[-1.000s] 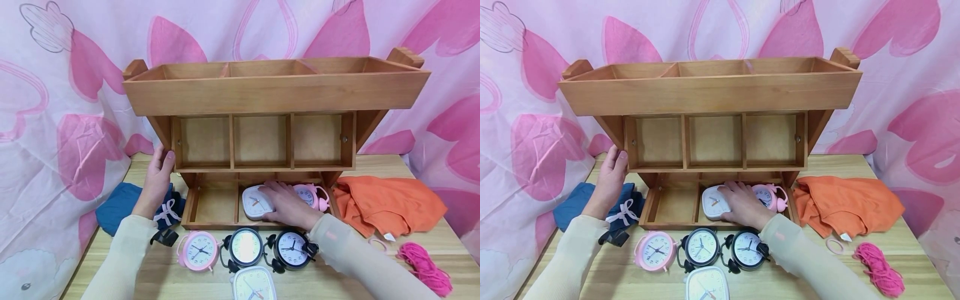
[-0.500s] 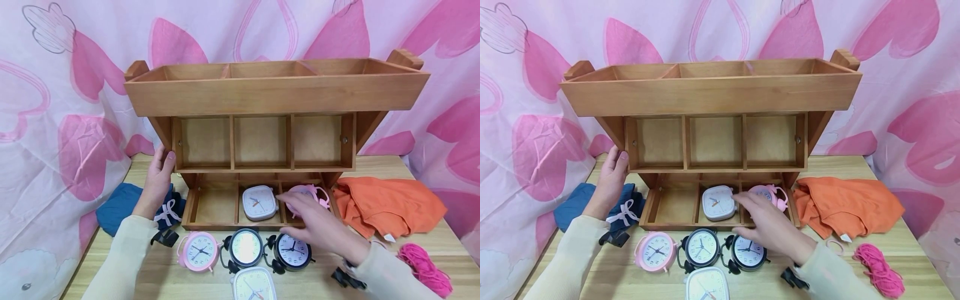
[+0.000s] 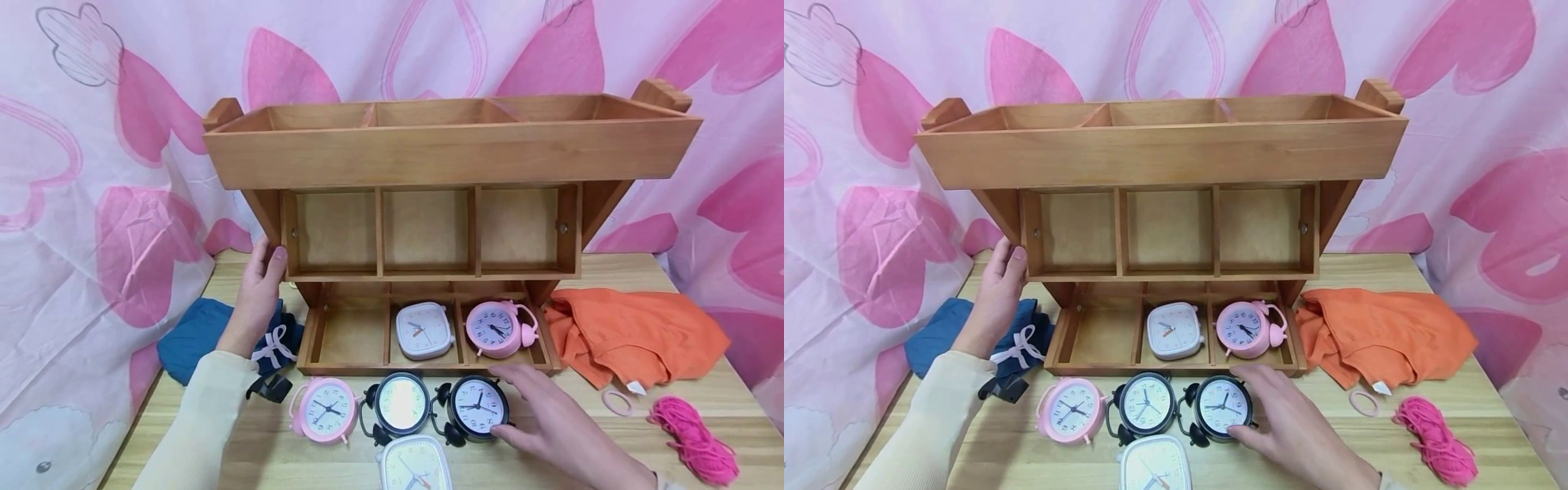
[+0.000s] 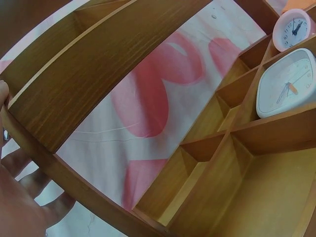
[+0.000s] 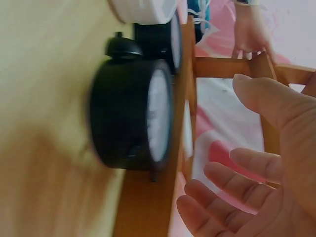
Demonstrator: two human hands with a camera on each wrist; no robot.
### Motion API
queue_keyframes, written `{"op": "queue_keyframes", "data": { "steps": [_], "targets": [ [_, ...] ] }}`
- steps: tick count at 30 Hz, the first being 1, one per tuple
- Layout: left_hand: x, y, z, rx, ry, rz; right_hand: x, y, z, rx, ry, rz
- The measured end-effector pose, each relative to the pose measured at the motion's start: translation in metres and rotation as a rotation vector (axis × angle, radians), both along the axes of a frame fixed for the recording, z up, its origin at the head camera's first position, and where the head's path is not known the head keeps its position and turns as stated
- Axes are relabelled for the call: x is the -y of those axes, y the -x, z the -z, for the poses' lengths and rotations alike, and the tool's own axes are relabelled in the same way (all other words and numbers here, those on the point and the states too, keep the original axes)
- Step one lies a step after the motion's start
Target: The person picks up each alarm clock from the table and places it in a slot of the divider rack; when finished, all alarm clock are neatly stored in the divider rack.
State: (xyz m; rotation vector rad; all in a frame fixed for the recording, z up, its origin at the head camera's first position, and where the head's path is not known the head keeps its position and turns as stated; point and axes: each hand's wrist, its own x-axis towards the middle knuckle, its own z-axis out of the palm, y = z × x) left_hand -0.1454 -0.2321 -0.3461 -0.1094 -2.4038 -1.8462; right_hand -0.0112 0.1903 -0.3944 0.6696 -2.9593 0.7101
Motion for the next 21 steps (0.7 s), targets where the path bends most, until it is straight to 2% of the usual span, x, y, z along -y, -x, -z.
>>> {"op": "queue_keyframes", "data": {
  "steps": [10,21],
  "targets": [
    [0.000,0.000,0.000,0.005,0.012,-0.001,-0.004,-0.008,0.033,0.101,0.044,0.088],
    [-0.001,-0.001,-0.001,0.031,0.019,-0.007,0.009,-0.009,0.043,0.067,-0.004,0.155]
  ]
}}
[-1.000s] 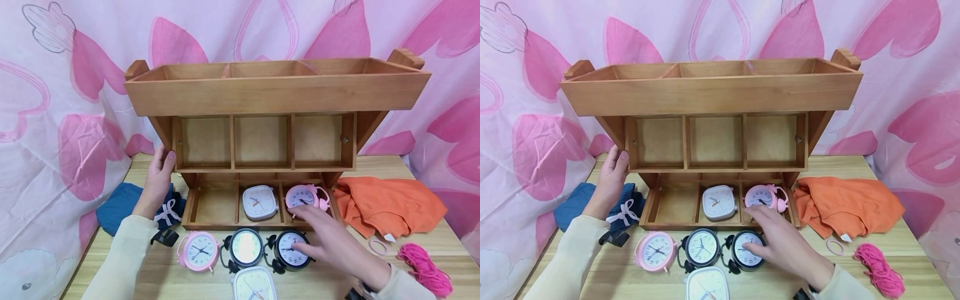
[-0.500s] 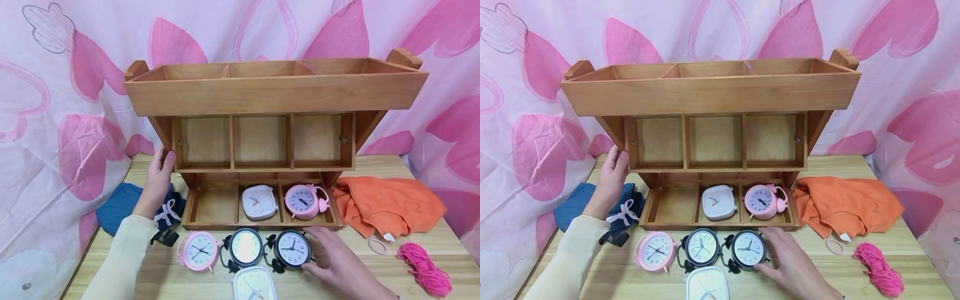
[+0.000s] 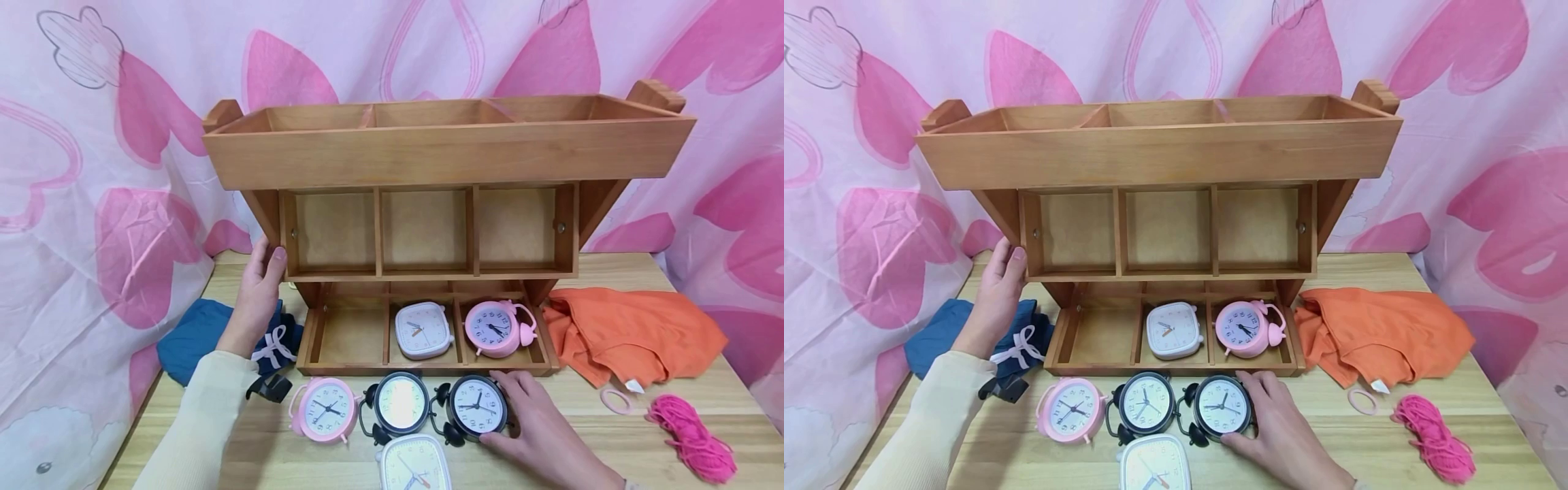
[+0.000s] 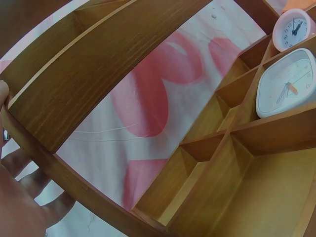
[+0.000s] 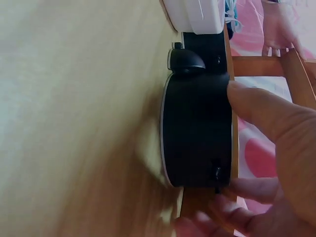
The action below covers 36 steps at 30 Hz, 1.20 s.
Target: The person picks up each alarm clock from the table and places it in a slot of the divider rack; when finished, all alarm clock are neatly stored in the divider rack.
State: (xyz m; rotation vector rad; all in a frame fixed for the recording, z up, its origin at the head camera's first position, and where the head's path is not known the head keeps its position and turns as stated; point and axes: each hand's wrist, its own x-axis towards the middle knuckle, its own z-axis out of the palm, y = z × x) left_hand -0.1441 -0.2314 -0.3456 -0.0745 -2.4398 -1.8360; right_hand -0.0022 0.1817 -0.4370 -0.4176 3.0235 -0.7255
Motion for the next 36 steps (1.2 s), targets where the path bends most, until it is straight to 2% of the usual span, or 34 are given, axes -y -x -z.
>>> {"op": "queue_keyframes", "data": {
  "steps": [12,17,21,29,32,36],
  "targets": [
    [0.000,0.000,0.000,-0.014,-0.012,0.006,0.005,0.000,0.009,0.018,0.037,-0.033],
    [0.000,0.000,0.001,-0.011,-0.008,0.004,0.004,0.000,0.005,0.025,0.050,-0.028],
    [0.000,0.000,0.001,-0.006,-0.007,0.000,0.002,0.000,-0.009,0.029,0.062,-0.012],
    [-0.001,-0.001,0.000,-0.005,-0.007,-0.002,0.002,0.006,-0.045,-0.052,0.116,-0.046],
    [-0.001,-0.001,0.000,-0.002,-0.003,-0.005,0.007,0.014,-0.055,-0.076,0.155,-0.059],
    [-0.001,-0.001,0.000,0.006,0.010,-0.013,0.022,0.033,-0.066,-0.098,0.205,-0.093]
  ]
}}
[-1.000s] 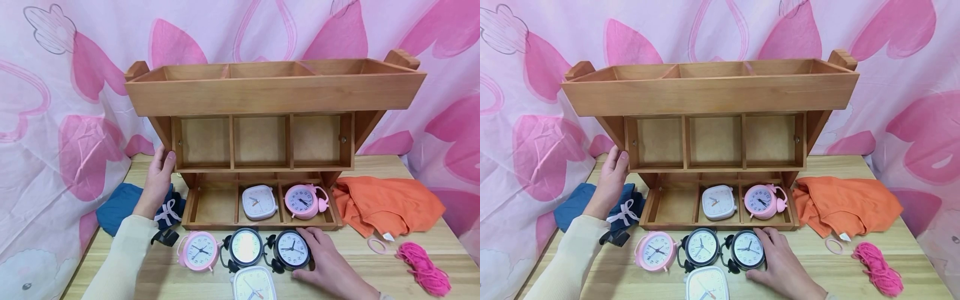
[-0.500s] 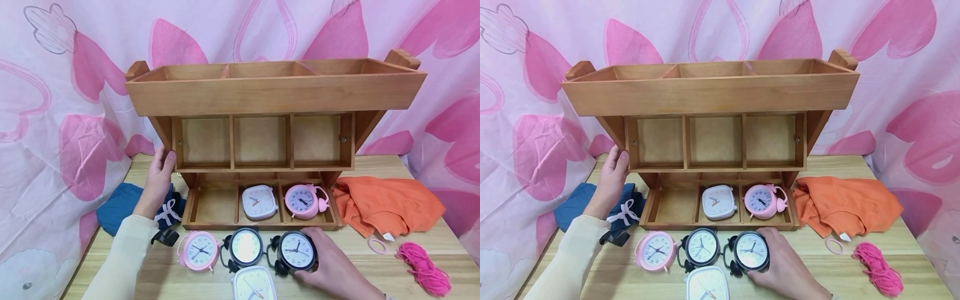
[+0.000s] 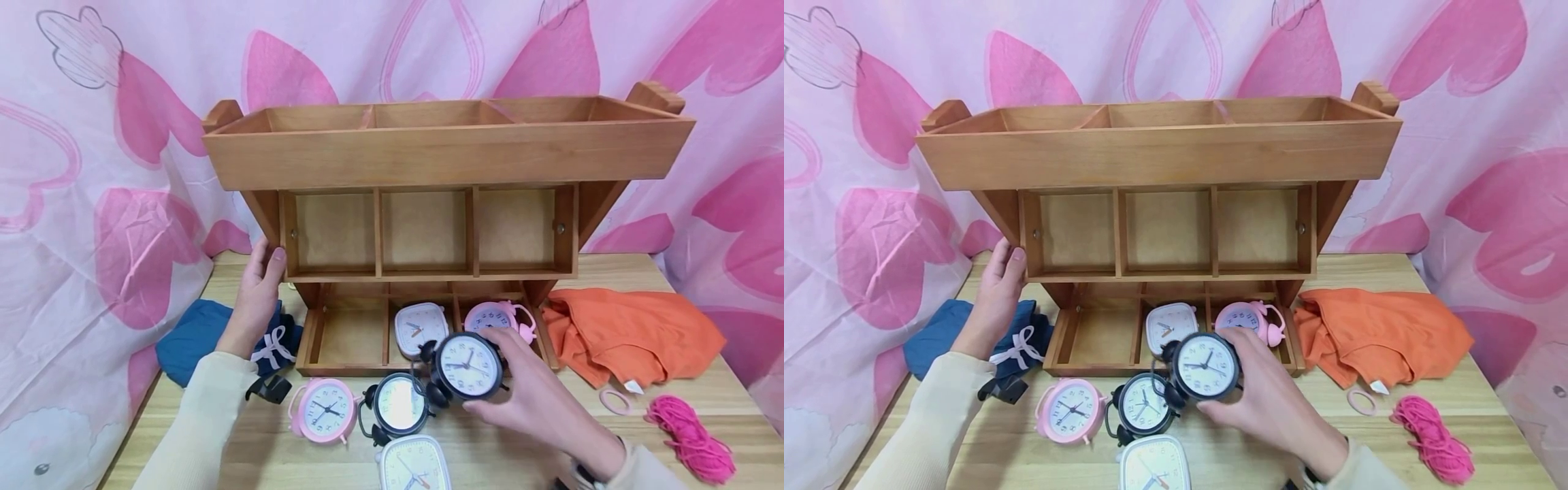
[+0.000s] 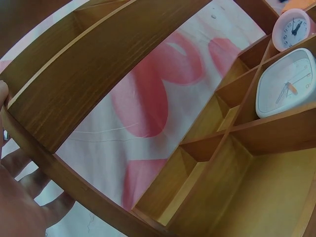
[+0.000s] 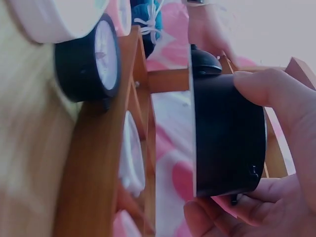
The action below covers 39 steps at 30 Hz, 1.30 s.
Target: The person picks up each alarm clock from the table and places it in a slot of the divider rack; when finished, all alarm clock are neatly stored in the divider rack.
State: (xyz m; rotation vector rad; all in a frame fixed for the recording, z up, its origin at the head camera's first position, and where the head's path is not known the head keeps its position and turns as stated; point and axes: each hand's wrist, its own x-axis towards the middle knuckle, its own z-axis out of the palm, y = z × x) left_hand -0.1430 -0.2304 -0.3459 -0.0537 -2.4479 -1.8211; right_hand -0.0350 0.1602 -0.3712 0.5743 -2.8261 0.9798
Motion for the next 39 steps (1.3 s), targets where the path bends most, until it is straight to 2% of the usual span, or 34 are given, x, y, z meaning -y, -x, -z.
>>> {"op": "queue_keyframes", "data": {
  "steps": [9,19,26,34,39],
  "targets": [
    [0.000,0.000,-0.001,-0.002,0.001,0.004,0.051,0.049,-0.007,0.035,0.079,-0.120],
    [0.000,0.001,-0.002,-0.001,-0.010,0.010,0.107,0.088,0.003,0.155,0.027,-0.214],
    [0.001,0.000,-0.001,-0.004,-0.003,0.003,0.140,0.102,0.014,0.141,-0.100,-0.270],
    [0.000,-0.003,0.000,0.001,0.021,-0.004,0.163,0.111,0.019,0.224,-0.183,-0.268],
    [0.000,-0.002,0.000,-0.005,0.011,0.004,0.169,0.113,0.023,0.188,-0.245,-0.277]
  ]
}}
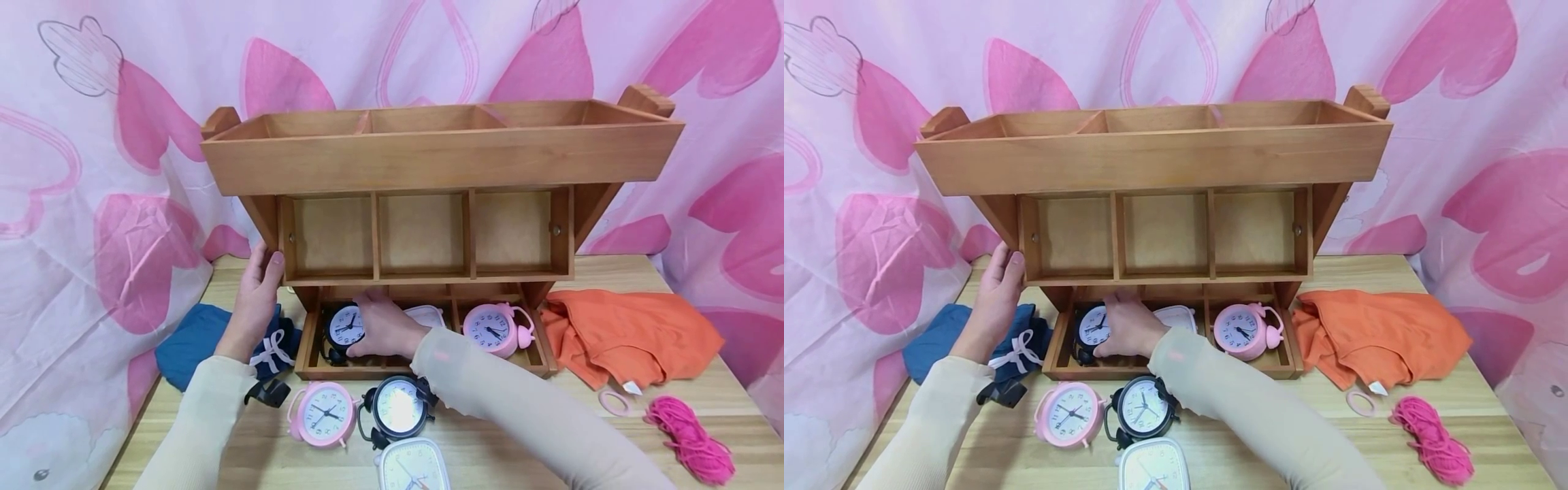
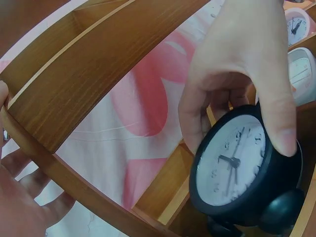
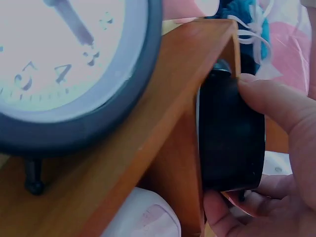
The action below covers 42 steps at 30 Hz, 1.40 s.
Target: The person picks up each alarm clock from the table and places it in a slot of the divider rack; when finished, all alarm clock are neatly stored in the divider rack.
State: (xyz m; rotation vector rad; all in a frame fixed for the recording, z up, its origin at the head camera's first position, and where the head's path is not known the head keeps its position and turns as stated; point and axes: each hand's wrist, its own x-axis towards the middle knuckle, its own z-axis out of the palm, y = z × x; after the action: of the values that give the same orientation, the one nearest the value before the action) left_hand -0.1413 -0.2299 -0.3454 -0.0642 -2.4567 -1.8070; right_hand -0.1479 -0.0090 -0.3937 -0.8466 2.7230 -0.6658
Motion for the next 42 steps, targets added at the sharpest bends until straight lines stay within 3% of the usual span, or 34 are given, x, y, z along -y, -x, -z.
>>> {"op": "queue_keyframes", "data": {
  "steps": [6,11,22,28,34,38,42],
  "targets": [
    [0.001,0.001,0.000,-0.024,-0.009,0.004,0.001,-0.002,0.004,-0.085,-0.120,-0.076],
    [0.002,0.001,0.001,-0.028,0.005,0.000,-0.003,-0.002,0.004,-0.090,-0.143,-0.127],
    [0.003,0.003,0.002,-0.038,-0.014,0.004,-0.034,-0.010,-0.013,0.031,0.072,-0.125],
    [0.003,0.003,0.001,-0.035,-0.012,0.002,-0.066,-0.035,-0.031,-0.013,0.162,-0.122],
    [0.002,0.002,0.000,-0.017,0.003,-0.004,-0.094,-0.072,-0.040,-0.015,0.241,-0.110],
    [0.002,0.002,0.000,-0.008,0.006,-0.008,-0.111,-0.099,-0.032,-0.054,0.244,-0.088],
    [0.002,0.002,0.002,-0.012,0.001,-0.005,-0.125,-0.123,-0.013,-0.095,0.254,-0.073]
  ]
}}
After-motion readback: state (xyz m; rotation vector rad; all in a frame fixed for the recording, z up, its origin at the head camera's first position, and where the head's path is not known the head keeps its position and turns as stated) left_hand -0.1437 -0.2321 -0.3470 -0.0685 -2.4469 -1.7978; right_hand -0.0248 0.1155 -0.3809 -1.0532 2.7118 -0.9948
